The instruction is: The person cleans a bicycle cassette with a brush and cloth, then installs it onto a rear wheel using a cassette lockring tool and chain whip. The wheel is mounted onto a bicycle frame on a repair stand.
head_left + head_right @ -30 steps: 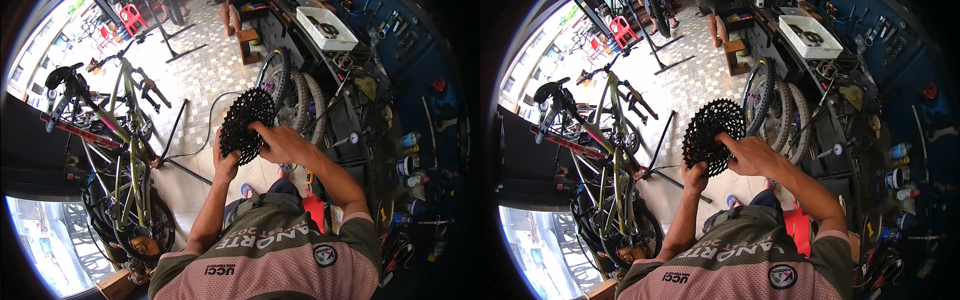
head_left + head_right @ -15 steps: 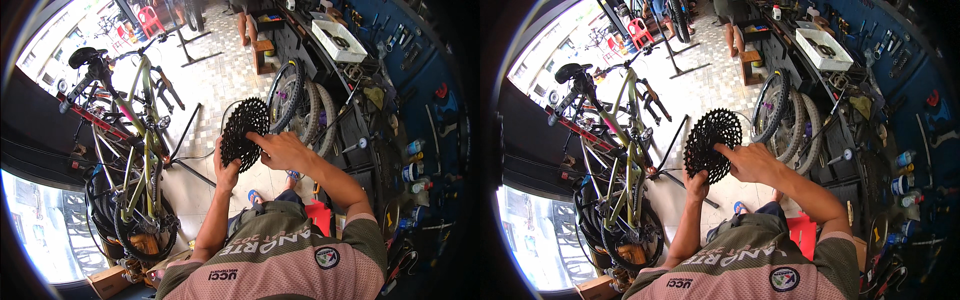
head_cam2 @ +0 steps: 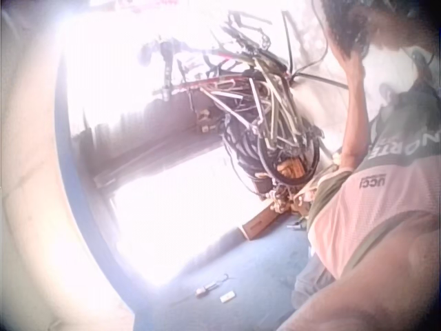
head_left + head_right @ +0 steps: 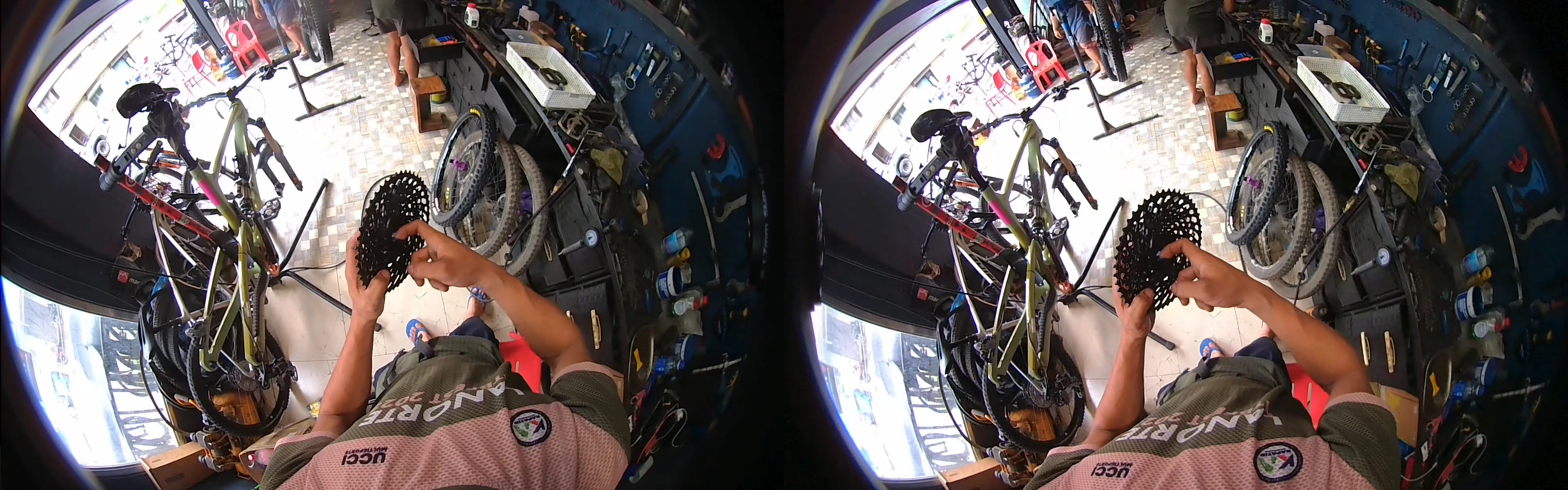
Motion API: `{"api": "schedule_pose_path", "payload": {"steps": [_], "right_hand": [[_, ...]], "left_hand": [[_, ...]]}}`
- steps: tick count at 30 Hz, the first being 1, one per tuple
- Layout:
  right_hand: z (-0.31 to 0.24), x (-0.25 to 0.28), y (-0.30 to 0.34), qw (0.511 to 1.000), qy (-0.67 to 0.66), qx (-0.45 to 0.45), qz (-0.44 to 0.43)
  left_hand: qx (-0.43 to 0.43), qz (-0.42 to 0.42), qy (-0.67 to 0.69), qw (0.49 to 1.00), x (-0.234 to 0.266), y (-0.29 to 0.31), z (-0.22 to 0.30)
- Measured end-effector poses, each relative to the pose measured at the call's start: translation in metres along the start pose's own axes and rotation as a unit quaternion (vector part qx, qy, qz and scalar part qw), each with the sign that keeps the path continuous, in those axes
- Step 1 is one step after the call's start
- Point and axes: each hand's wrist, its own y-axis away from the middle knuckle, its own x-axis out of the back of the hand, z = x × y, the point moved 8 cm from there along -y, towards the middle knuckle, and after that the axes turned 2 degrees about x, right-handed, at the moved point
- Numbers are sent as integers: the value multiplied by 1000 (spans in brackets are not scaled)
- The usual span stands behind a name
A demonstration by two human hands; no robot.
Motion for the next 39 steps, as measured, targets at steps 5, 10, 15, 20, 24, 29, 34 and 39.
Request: {"api": "schedule_pose_path", "payload": {"steps": [5, 10, 15, 20, 24, 29, 34, 39], "right_hand": [[12, -18, 10, 873, -484, 9, -54], [3, -34, 0, 757, -639, 69, -115], [10, -8, 2, 987, -155, 13, 31], [3, 13, -9, 984, 165, 52, 37], [-19, 20, -12, 901, 432, 34, 21], [-62, 37, -3, 770, 628, 103, 59], [-65, 11, -19, 648, 752, 122, 13], [-38, 12, -22, 622, 780, 75, 0]], "left_hand": [[4, 15, 13, 1000, 3, -6, -3], [28, 7, 43, 999, 3, -10, -19], [63, -12, 83, 994, 1, -18, -18], [67, -24, 41, 997, 6, -20, -18], [135, -18, 65, 988, 9, -29, -1], [246, -33, 84, 965, 2, -44, 19], [253, -60, 26, 965, 0, -54, 30], [243, -66, 35, 967, -2, -50, 23]]}}
